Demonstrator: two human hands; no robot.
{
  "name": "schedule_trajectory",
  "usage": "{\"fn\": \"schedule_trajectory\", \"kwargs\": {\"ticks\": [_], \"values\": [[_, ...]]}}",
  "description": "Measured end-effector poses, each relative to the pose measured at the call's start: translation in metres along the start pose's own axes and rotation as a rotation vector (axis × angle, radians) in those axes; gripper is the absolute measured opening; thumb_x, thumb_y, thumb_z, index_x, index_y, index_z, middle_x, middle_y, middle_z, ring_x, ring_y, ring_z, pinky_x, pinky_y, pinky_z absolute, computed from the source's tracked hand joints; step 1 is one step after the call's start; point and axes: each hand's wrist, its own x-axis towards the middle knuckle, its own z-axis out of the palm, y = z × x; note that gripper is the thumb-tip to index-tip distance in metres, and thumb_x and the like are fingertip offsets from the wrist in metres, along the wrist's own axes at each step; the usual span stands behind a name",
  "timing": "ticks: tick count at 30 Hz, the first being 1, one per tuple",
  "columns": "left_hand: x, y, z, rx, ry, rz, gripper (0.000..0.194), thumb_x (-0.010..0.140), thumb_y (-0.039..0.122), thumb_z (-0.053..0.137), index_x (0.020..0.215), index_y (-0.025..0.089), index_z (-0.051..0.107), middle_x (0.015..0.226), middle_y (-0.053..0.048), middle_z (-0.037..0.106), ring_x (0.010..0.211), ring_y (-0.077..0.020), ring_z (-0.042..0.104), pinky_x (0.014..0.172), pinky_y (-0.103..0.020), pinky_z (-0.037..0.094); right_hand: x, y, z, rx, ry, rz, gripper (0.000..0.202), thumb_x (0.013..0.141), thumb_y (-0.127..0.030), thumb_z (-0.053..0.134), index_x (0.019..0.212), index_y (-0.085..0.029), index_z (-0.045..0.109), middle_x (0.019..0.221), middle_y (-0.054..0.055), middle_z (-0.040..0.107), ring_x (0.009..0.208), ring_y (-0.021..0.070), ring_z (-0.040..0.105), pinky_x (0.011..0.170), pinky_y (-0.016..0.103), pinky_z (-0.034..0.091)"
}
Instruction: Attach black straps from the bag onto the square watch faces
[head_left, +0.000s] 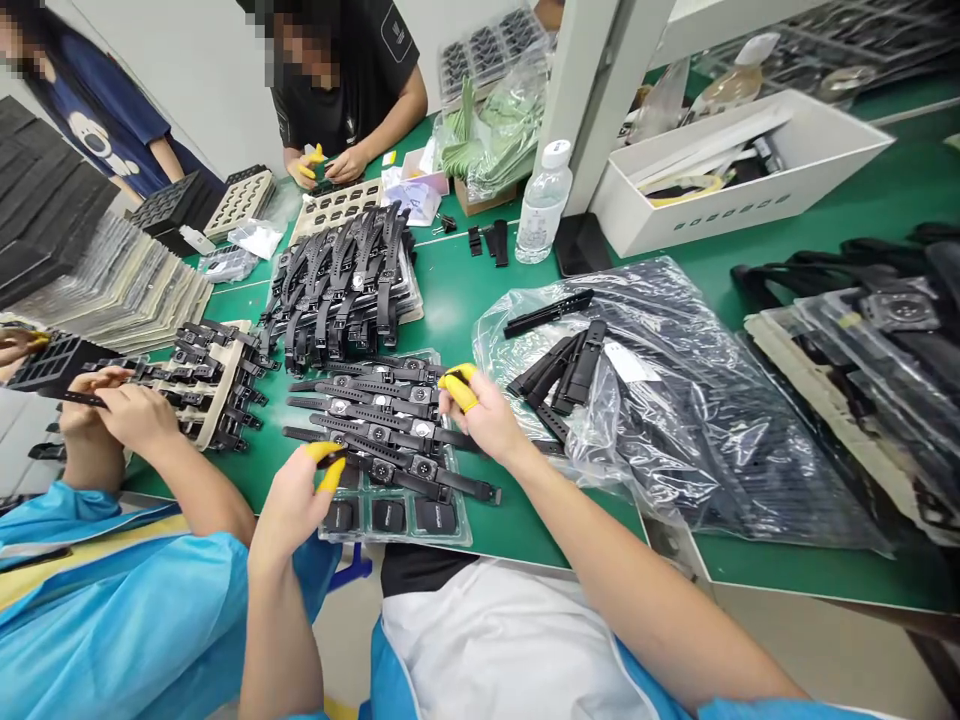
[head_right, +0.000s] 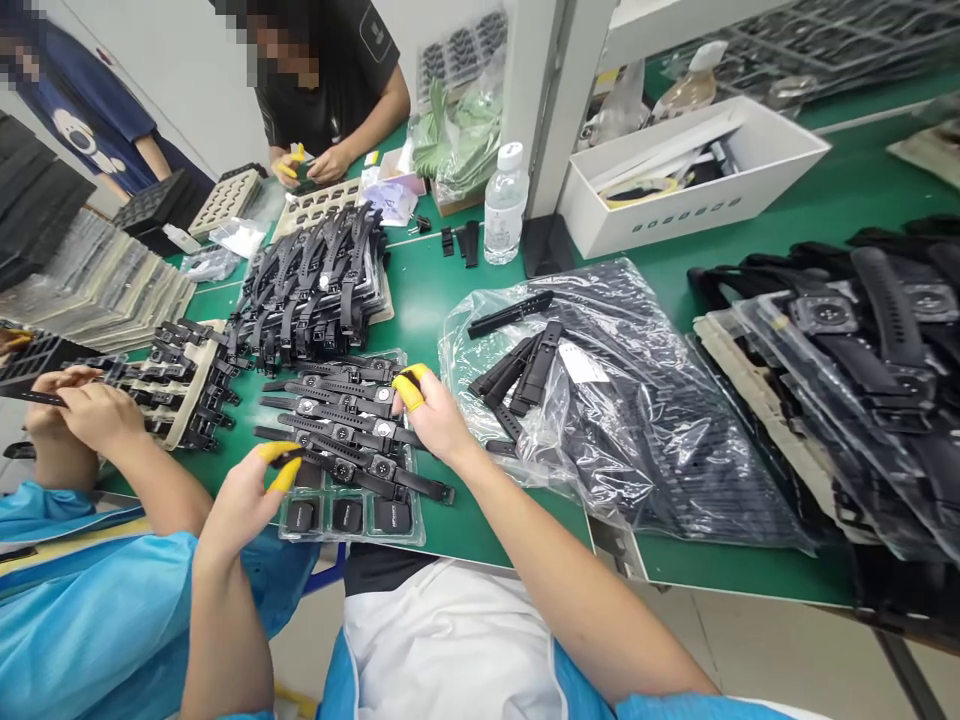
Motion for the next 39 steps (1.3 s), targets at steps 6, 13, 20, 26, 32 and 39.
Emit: {"fn": "schedule_trajectory", "kwargs": {"ticks": [6,13,20,26,32,39], "values": [[0.083,0.075,0.031,-0.494,0.070,0.032,0.024,0.099,0.025,0.055,0.122,0.020,0.053,0.115,-0.011,0.075,0.101,-0.0226,0.075,0.090,-0.036,0.059,-0.003,-0.005,0.010,0.262,-0.112,0.198,0.042,0.085,-0.061,0.064,0.083,-0.019,0.063,0.054,-0.002,0.055,0.041,0.0076,0.027,0.041,0.024,0.018],[0.140,0.085,0.111,-0.657,0.073,0.284,0.046,0.090,0.005,0.048,0.135,0.018,0.052,0.128,-0.014,0.070,0.123,-0.0238,0.068,0.107,-0.043,0.056,0.002,-0.013,-0.005,0.316,-0.047,0.186,0.045,0.082,-0.064,0.068,0.075,-0.020,0.059,0.056,-0.003,0.050,0.045,0.0078,0.029,0.043,0.024,0.024],[0.129,0.074,0.114,-0.592,0.170,0.453,0.054,0.089,0.001,0.045,0.138,0.020,0.060,0.136,-0.011,0.067,0.133,-0.0239,0.062,0.113,-0.043,0.054,-0.004,-0.011,-0.003,0.130,-0.055,0.163,0.042,0.082,-0.058,0.080,0.090,-0.022,0.059,0.062,-0.005,0.060,0.049,0.0096,0.045,0.048,0.023,0.035],[0.127,0.073,0.110,-0.584,0.145,0.474,0.056,0.088,0.000,0.042,0.138,0.018,0.061,0.137,-0.013,0.066,0.134,-0.0242,0.061,0.116,-0.045,0.052,-0.004,-0.013,-0.006,0.022,-0.107,0.215,0.048,0.081,-0.064,0.079,0.085,-0.021,0.059,0.059,-0.004,0.059,0.049,0.0095,0.045,0.048,0.024,0.035],[0.125,0.072,0.110,-0.592,0.093,0.491,0.061,0.089,0.000,0.042,0.143,0.022,0.059,0.137,-0.012,0.066,0.134,-0.0250,0.061,0.115,-0.048,0.053,-0.004,-0.016,-0.009,-0.006,-0.162,0.257,0.052,0.077,-0.067,0.081,0.078,-0.021,0.058,0.055,-0.004,0.057,0.047,0.0096,0.044,0.047,0.025,0.034],[0.125,0.074,0.108,-0.637,0.120,0.461,0.050,0.095,0.006,0.043,0.139,0.020,0.062,0.135,-0.013,0.067,0.130,-0.0253,0.063,0.113,-0.046,0.054,-0.002,-0.013,-0.009,0.068,-0.106,0.244,0.051,0.076,-0.064,0.083,0.083,-0.021,0.058,0.053,-0.006,0.053,0.047,0.0087,0.040,0.047,0.023,0.032]]}}
